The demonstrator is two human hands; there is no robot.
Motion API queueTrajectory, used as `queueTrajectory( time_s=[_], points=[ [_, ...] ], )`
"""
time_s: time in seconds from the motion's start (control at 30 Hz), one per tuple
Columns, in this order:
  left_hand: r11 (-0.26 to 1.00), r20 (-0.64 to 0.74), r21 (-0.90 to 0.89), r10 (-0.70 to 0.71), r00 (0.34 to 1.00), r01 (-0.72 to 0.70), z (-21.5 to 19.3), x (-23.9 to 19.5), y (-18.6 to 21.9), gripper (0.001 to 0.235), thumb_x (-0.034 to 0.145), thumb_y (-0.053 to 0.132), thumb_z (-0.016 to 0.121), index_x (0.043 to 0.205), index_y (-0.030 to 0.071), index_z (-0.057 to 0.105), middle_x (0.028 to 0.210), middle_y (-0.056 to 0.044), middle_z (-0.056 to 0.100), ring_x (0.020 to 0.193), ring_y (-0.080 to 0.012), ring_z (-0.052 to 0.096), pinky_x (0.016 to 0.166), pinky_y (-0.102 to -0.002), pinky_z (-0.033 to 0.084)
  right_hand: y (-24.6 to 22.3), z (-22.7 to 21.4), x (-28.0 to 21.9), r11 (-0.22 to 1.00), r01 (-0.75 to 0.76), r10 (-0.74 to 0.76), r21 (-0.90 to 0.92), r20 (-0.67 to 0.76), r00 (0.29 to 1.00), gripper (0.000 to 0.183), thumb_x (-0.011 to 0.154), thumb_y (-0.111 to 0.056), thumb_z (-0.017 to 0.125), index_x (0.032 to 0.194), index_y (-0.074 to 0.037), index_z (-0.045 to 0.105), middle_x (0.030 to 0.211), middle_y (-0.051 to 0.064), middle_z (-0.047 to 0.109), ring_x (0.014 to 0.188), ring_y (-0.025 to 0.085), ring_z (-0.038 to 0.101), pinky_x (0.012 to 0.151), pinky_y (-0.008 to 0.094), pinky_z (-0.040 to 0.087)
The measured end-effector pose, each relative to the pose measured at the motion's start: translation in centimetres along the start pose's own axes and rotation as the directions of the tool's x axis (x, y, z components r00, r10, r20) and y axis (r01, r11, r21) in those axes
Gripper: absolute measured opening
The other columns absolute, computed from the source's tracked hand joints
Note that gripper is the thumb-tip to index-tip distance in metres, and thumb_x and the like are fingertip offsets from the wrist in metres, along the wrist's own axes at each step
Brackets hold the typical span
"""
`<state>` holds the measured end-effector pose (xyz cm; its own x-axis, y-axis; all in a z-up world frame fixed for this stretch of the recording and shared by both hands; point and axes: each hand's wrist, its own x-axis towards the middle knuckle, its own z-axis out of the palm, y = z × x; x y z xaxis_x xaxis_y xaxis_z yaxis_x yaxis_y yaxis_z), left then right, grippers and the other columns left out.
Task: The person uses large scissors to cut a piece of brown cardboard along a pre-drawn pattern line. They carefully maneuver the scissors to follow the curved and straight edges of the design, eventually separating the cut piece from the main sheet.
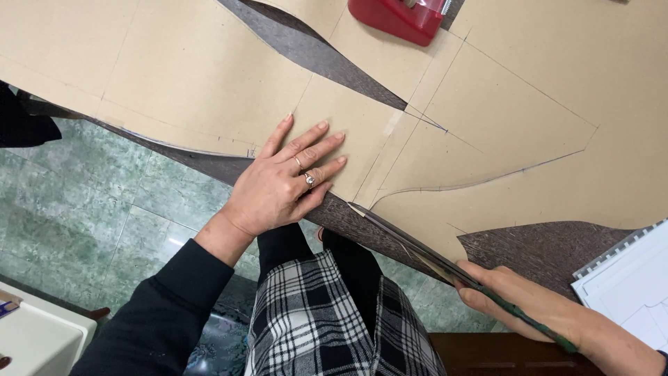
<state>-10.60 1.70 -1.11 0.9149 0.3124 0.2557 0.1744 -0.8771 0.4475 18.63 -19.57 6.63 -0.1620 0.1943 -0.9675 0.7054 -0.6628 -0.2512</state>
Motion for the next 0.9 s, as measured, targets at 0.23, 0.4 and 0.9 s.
queueTrajectory(
  time_s=[0.23, 0.4, 0.9],
  points=[
    [1.000, 0.007, 0.000, -0.001, 1.000, 0.001, 0.0, 0.0, 0.0, 0.040, 0.100, 0.023, 0.054, 0.138, 0.013, 0.052, 0.150, -0.010, 0.040, 0.142, -0.0329, 0.034, 0.118, -0.057, 0.017, -0.4, 0.0, -0.2, 0.993, -0.115, 0.115, -0.029, -0.009, 0.993, 0.039, 0.094, -0.048, 0.042, 0.131, -0.039, 0.052, 0.087, -0.002, 0.057, 0.084, 0.010, 0.050, 0.079, 0.026, 0.041],
    [1.000, -0.004, -0.012, -0.012, 1.000, 0.012, 0.0, -0.1, 0.0, 0.038, 0.100, 0.022, 0.054, 0.137, 0.013, 0.052, 0.150, -0.010, 0.041, 0.142, -0.0324, 0.034, 0.118, -0.056, 0.018, -0.4, 0.2, 0.0, 0.995, -0.073, 0.072, -0.070, -0.021, 0.997, 0.034, 0.094, -0.049, 0.041, 0.121, -0.040, 0.057, 0.082, -0.004, 0.057, 0.084, 0.008, 0.050, 0.079, 0.023, 0.043],
    [1.000, 0.000, 0.009, -0.006, 1.000, 0.006, 0.0, -0.1, 0.0, 0.038, 0.100, 0.023, 0.053, 0.137, 0.013, 0.052, 0.150, -0.010, 0.041, 0.142, -0.0326, 0.035, 0.118, -0.057, 0.018, -1.2, 0.0, -0.2, 0.996, -0.093, 0.093, -0.011, 0.005, 0.996, 0.040, 0.092, -0.050, 0.039, 0.126, -0.043, 0.057, 0.087, -0.004, 0.061, 0.089, 0.009, 0.051, 0.084, 0.023, 0.044]
  ],
)
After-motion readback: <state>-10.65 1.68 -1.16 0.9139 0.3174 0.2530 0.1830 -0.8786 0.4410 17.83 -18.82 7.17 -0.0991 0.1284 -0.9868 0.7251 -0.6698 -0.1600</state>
